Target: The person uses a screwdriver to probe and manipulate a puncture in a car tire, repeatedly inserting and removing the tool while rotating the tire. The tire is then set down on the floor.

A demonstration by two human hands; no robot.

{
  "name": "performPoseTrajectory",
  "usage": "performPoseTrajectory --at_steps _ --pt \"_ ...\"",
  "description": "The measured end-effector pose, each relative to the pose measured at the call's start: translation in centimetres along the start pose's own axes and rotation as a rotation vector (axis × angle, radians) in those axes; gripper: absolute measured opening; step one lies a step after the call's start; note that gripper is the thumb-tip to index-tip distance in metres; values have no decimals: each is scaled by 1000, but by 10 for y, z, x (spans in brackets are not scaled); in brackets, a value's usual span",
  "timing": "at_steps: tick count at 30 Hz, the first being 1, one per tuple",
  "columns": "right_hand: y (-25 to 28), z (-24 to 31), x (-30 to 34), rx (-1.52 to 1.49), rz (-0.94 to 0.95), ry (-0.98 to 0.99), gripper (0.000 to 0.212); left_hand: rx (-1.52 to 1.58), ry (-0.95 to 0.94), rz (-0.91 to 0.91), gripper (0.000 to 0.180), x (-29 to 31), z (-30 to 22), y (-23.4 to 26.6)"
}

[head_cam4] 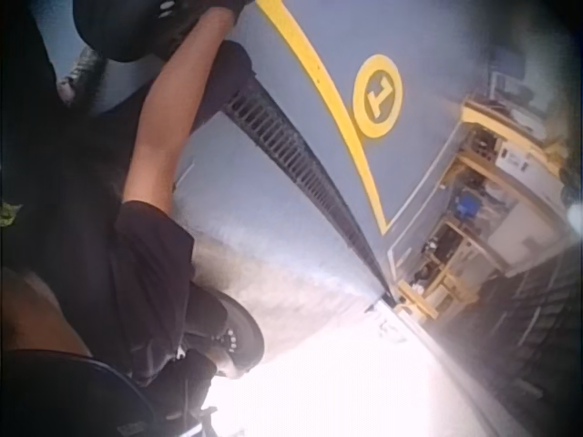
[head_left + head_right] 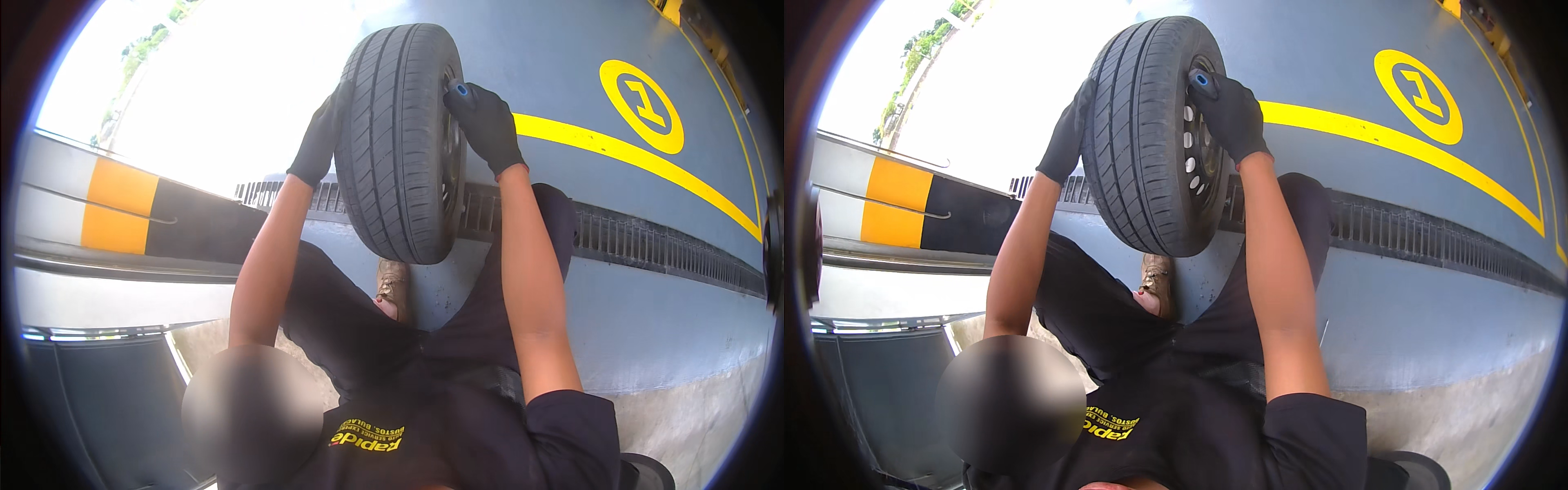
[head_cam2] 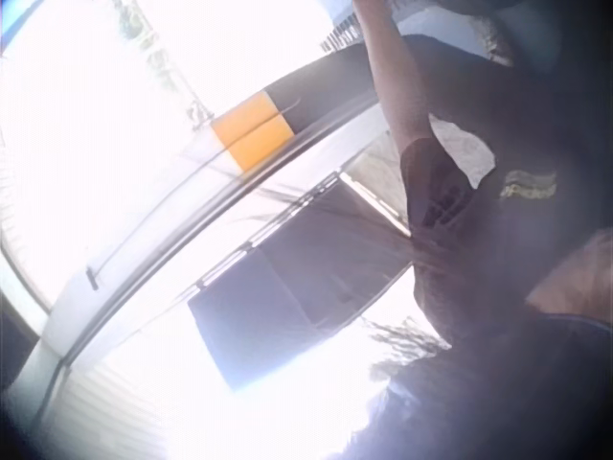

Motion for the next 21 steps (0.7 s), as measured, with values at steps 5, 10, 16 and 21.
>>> performPoseTrajectory --at_steps 5,10,16,21 --pt "-15 -11 15 -212 144 -160 37 103 85 30 77 -15 16 -10" --pt "0 -36 9 -400 26 -225 39 345 131 156 78 -22 55 -46" --pt "4 -57 -16 -517 -28 -141 52 364 107 245 74 -51 76 -75" --pt "-19 -54 -21 -543 -31 -86 44 402 68 56 57 -74 77 -56"
Point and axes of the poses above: each hand's wrist, its own x-axis away from the middle knuckle, its own y-axis out of the back of the hand, z = x × y, the point moved 10 cm from there along -x, towards the middle knuckle, and after that the axes turned 11 degrees about z, right-handed, at the moved point
